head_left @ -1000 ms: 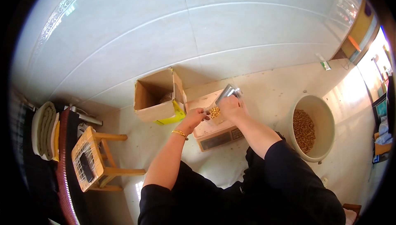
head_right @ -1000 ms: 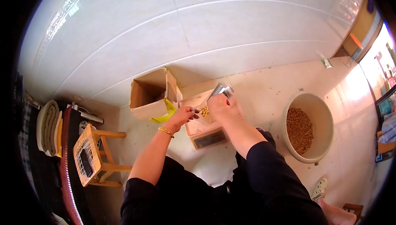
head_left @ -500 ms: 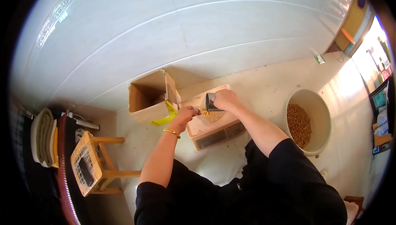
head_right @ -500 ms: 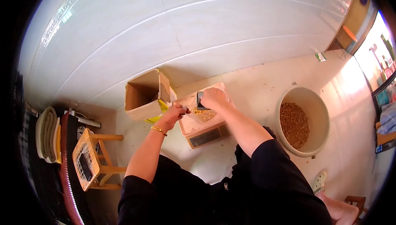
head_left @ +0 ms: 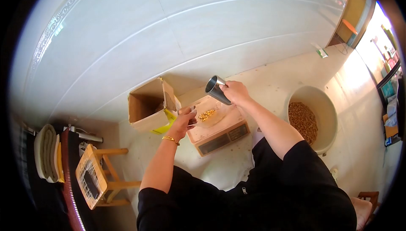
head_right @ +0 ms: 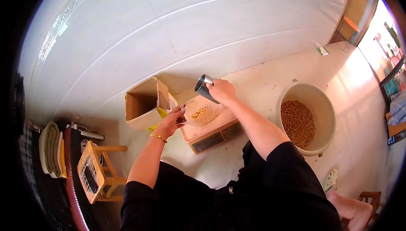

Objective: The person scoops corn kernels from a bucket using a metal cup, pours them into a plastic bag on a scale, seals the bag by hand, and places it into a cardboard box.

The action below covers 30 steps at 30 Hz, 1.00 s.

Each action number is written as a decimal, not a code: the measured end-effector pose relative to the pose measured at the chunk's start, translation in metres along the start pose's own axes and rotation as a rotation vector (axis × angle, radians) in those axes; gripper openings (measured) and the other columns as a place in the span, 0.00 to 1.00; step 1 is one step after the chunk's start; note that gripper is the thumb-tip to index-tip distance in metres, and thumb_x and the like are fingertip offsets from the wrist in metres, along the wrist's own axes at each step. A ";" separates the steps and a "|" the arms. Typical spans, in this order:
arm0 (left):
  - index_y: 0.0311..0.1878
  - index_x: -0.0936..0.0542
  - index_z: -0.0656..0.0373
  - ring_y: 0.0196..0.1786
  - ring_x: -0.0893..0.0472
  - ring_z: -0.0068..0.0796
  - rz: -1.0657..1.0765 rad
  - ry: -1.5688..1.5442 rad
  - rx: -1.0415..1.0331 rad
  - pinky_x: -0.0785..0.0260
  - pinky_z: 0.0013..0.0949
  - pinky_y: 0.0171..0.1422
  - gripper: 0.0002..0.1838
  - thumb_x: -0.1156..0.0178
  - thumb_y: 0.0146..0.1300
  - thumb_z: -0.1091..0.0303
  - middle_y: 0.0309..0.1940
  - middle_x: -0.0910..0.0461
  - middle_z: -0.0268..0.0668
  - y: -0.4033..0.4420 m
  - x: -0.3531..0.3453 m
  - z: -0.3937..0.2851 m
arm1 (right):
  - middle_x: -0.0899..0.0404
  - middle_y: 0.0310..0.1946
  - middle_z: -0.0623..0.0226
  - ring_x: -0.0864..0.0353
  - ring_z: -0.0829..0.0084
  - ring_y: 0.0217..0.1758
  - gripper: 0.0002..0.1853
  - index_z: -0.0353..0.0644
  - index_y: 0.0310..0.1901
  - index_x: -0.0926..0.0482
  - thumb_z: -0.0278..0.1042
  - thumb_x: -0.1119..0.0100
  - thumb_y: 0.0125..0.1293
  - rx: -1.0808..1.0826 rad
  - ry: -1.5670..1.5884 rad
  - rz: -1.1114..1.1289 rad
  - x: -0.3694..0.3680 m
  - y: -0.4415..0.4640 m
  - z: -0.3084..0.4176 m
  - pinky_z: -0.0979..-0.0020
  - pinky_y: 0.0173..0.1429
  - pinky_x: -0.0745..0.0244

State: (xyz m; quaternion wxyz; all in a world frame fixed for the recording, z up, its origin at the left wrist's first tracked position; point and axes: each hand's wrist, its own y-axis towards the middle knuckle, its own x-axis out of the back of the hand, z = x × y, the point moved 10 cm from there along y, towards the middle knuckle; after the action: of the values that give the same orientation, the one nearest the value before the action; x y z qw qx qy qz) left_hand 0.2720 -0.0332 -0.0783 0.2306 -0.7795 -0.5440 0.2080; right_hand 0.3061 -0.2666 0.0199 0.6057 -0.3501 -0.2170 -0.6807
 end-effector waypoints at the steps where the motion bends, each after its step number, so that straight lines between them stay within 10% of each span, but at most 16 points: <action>1: 0.60 0.31 0.44 0.37 0.26 0.19 0.003 0.003 0.000 0.36 0.31 0.45 0.19 0.46 0.66 0.59 0.26 0.29 0.25 -0.002 -0.002 -0.001 | 0.18 0.32 0.56 0.18 0.59 0.36 0.20 0.41 0.38 0.20 0.50 0.54 0.67 -0.003 0.002 -0.003 0.002 0.000 -0.002 0.60 0.42 0.24; 4: 0.66 0.38 0.42 0.37 0.26 0.19 -0.009 0.105 0.045 0.36 0.31 0.45 0.26 0.46 0.66 0.59 0.28 0.27 0.26 -0.007 -0.003 0.002 | 0.19 0.39 0.56 0.21 0.57 0.46 0.20 0.42 0.38 0.20 0.50 0.54 0.66 -0.046 0.036 -0.004 0.005 0.003 -0.008 0.58 0.51 0.29; 10: 0.70 0.45 0.42 0.35 0.25 0.19 0.060 0.172 0.063 0.35 0.32 0.45 0.31 0.46 0.66 0.60 0.32 0.23 0.29 -0.001 -0.008 0.015 | 0.22 0.20 0.61 0.24 0.70 0.14 0.23 0.38 0.33 0.21 0.54 0.51 0.65 -0.123 0.396 -0.083 0.035 -0.004 -0.005 0.71 0.19 0.26; 18: 0.66 0.42 0.42 0.33 0.26 0.19 0.088 0.164 -0.026 0.33 0.32 0.41 0.27 0.46 0.65 0.61 0.31 0.24 0.30 0.001 -0.006 0.005 | 0.35 0.18 0.70 0.30 0.72 0.14 0.25 0.45 0.19 0.34 0.57 0.48 0.64 -0.107 0.962 -0.090 0.096 -0.015 -0.023 0.71 0.17 0.28; 30: 0.70 0.46 0.43 0.37 0.25 0.21 0.091 0.273 0.002 0.33 0.34 0.43 0.33 0.45 0.64 0.62 0.35 0.23 0.33 -0.011 -0.003 0.010 | 0.32 0.17 0.70 0.29 0.74 0.16 0.22 0.43 0.22 0.28 0.54 0.44 0.63 -0.382 0.559 -0.503 0.251 -0.143 -0.246 0.73 0.19 0.32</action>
State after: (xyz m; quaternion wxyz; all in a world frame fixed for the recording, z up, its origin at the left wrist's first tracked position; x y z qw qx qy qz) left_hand 0.2568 -0.0310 -0.0796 0.2938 -0.8242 -0.4713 0.1107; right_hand 0.1090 -0.5878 0.0618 0.3804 -0.1941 0.0071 -0.9042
